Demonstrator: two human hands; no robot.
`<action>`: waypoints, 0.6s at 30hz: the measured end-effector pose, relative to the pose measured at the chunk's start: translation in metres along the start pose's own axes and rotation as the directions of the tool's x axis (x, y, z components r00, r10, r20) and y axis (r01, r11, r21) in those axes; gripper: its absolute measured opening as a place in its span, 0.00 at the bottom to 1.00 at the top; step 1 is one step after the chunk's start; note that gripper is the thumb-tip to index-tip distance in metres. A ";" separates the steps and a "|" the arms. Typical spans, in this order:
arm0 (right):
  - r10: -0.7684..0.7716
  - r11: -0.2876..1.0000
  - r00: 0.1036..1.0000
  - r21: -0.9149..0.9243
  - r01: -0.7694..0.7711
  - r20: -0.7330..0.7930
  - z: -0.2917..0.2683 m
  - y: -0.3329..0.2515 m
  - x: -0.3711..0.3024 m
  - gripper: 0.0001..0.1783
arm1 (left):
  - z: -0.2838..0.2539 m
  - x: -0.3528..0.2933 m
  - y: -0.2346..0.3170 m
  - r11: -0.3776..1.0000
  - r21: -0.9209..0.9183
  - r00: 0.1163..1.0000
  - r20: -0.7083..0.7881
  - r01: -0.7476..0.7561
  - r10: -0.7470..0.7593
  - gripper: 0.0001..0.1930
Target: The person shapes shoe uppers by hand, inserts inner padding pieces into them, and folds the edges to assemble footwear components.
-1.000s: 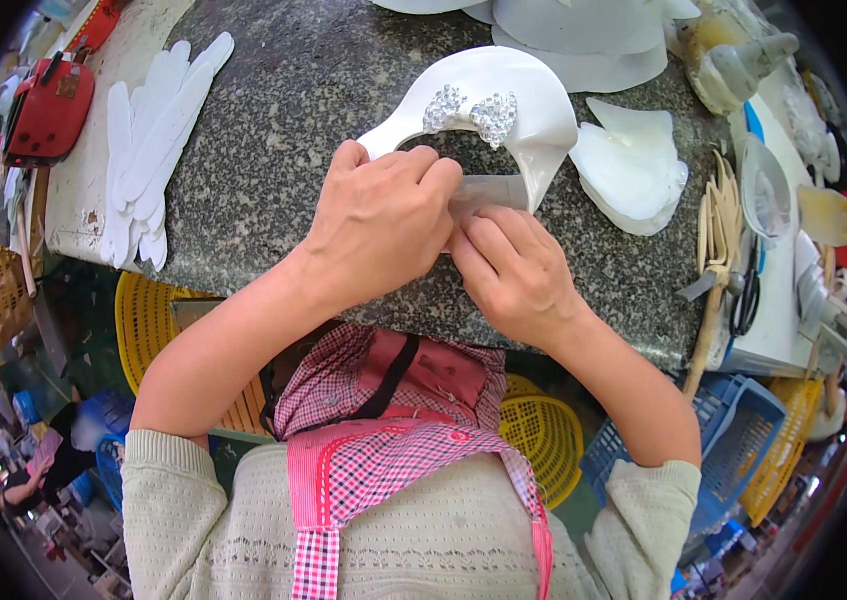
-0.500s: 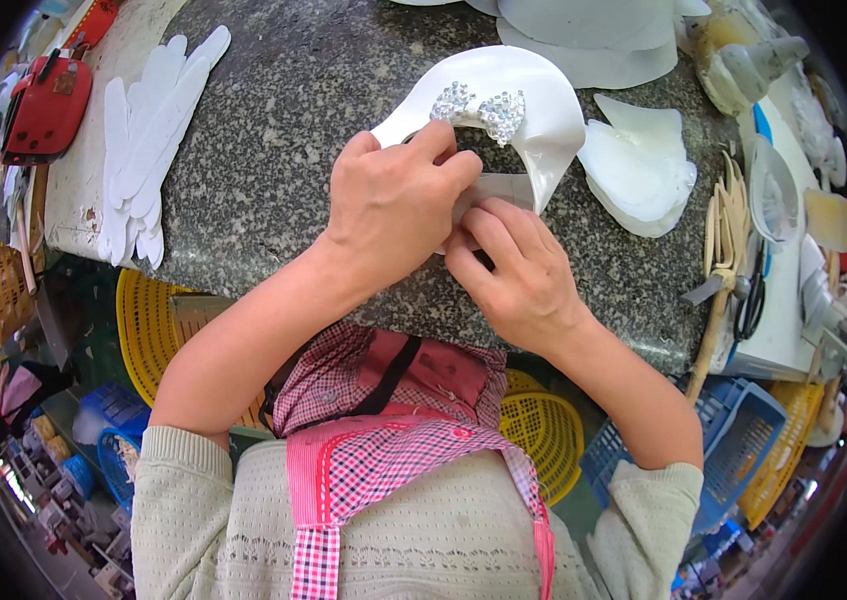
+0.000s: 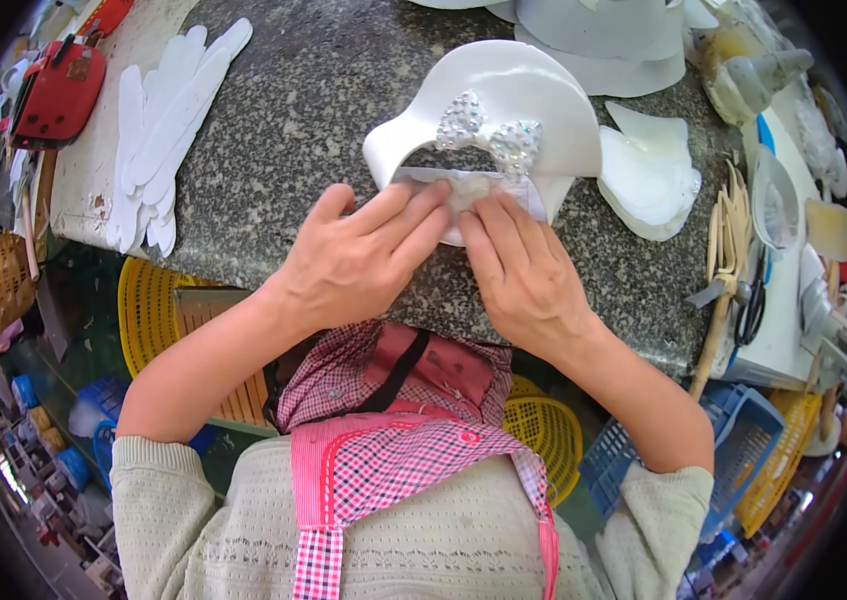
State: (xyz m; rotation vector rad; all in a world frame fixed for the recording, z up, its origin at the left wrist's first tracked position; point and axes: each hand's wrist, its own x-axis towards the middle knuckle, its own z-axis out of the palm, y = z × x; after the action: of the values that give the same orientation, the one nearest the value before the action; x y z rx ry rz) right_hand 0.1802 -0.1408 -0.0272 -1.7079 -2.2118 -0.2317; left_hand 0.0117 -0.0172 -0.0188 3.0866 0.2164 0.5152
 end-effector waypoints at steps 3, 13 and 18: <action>-0.023 1.000 0.999 -0.008 0.023 0.044 -0.001 0.000 -0.001 0.25 | 0.003 0.000 0.002 0.999 0.045 1.000 -0.027 0.006 -0.005 0.22; 0.038 0.999 0.992 0.031 -0.042 0.122 -0.006 0.003 0.013 0.28 | 0.003 0.005 0.004 0.999 0.043 0.999 0.027 0.033 -0.034 0.21; 0.060 0.998 0.990 -0.039 -0.056 0.128 -0.002 0.003 0.025 0.28 | 0.006 0.007 0.007 0.990 -0.027 0.990 0.025 0.138 -0.137 0.23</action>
State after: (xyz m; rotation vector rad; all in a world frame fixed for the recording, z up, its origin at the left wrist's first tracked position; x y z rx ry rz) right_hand 0.1779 -0.1179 -0.0165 -1.8516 -2.2569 -0.1512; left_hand 0.0210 -0.0229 -0.0216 3.0199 0.4143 0.4731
